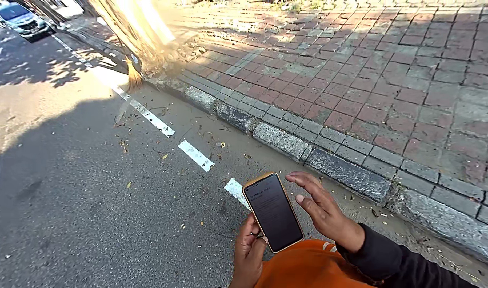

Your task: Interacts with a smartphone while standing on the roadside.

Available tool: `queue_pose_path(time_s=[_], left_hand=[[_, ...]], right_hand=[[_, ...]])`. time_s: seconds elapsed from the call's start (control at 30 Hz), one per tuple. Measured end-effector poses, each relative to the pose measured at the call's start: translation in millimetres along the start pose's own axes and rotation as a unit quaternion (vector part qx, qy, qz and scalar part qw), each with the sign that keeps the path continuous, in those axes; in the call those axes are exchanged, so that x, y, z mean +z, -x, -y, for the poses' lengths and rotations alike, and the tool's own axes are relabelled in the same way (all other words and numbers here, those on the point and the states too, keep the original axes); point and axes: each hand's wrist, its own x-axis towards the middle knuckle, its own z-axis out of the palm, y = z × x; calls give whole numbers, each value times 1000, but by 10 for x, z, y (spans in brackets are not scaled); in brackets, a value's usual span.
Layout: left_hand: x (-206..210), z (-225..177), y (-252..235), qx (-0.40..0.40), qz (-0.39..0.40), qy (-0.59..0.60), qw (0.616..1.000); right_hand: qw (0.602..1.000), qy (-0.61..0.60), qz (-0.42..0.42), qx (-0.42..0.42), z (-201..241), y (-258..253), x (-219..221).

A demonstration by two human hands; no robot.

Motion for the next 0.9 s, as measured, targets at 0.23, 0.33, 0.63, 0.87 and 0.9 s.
queue_pose_path(time_s=[0.23,0.33,0.63,0.87,0.9], left_hand=[[52,14,15,-3,9,3,1000],[93,7,28,-9,-1,-3,1000],[93,21,66,-6,6,-8,1000],[11,14,88,-7,-7,18,1000],[-1,9,81,-6,-15,21,1000]], right_hand=[[961,231,6,-151,120,-82,98],[944,275,22,-180,128,-81,196],[945,277,47,-167,188,-112,238],[998,-4,-22,-56,-2,78,118],[999,-50,-10,-20,-40,138,118]])
